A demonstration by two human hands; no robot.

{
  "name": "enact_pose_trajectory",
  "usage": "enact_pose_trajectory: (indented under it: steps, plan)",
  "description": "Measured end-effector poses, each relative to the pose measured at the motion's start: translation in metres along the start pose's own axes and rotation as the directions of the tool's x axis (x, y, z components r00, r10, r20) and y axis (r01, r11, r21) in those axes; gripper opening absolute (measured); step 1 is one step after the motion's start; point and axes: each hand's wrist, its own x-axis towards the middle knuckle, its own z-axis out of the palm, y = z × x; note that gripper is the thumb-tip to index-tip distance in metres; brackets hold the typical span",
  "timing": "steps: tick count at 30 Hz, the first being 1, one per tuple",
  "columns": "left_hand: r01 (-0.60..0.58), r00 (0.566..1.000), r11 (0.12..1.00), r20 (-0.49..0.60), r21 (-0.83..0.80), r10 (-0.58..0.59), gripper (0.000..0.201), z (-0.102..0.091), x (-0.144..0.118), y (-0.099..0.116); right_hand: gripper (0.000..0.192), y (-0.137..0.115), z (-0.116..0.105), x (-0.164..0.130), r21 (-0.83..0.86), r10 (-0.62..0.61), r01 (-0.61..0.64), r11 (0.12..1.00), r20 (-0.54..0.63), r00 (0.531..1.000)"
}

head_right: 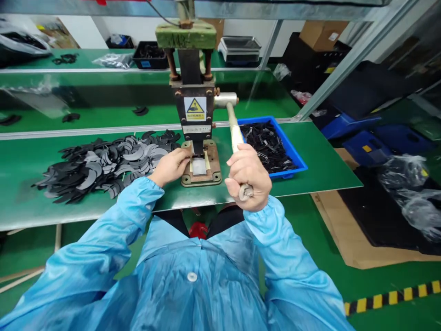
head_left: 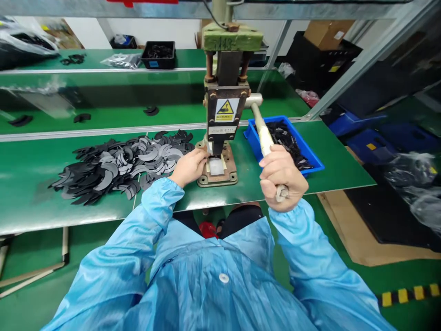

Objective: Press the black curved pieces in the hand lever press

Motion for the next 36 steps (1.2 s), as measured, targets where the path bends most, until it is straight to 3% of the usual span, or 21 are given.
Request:
enact_pose_trajectory:
  steps: [3, 7, 9, 12, 16, 19, 22, 30, 36]
  plan:
    - [0.076, 0.989, 0.995, -0.129, 0.058, -0.068, 0.033, -0.021, -0.032, -0.014, 0.031, 0.004, 0.007, -0.003, 0.038, -0.017, 0.020, 0.999, -0.073, 0.997]
    - [0.292, 0.932, 0.939, -0.274, 0.183, -0.237, 0.028, -0.054, -0.096, -0.043, 0.030, 0.010, 0.013, 0.000, 0.086, -0.051, 0.062, 0.994, -0.117, 0.992]
    - [0.370, 0.908, 0.899, -0.295, 0.233, -0.297, 0.028, -0.065, -0.125, -0.054, 0.031, 0.013, 0.012, 0.000, 0.092, -0.057, 0.070, 0.993, -0.128, 0.990]
    - [0.393, 0.910, 0.874, -0.256, 0.287, -0.325, 0.031, -0.069, -0.152, -0.059, 0.028, 0.017, 0.005, -0.001, 0.100, -0.029, 0.037, 0.994, -0.083, 0.996]
    - [0.374, 0.927, 0.856, -0.170, 0.358, -0.333, 0.047, -0.058, -0.157, -0.048, 0.059, 0.022, -0.009, -0.003, 0.066, 0.087, -0.083, 0.994, -0.057, 0.995]
    - [0.335, 0.941, 0.857, -0.093, 0.392, -0.325, 0.052, -0.047, -0.148, -0.033, 0.037, 0.023, -0.012, -0.005, 0.015, 0.047, -0.047, 0.999, 0.028, 0.999]
    - [0.270, 0.958, 0.891, -0.009, 0.366, -0.286, 0.050, -0.035, -0.140, -0.016, 0.014, 0.018, -0.006, -0.006, 0.019, 0.044, -0.044, 0.999, -0.019, 0.999]
    - [0.037, 0.984, 0.977, 0.160, 0.212, -0.072, 0.062, -0.015, -0.158, 0.016, 0.025, 0.003, 0.009, 0.000, 0.080, 0.064, -0.058, 0.995, -0.066, 0.996]
    - [-0.121, 0.991, 0.990, 0.069, 0.068, 0.116, 0.052, -0.006, -0.182, 0.015, 0.025, 0.011, 0.008, -0.002, 0.103, -0.047, 0.052, 0.993, -0.050, 0.998]
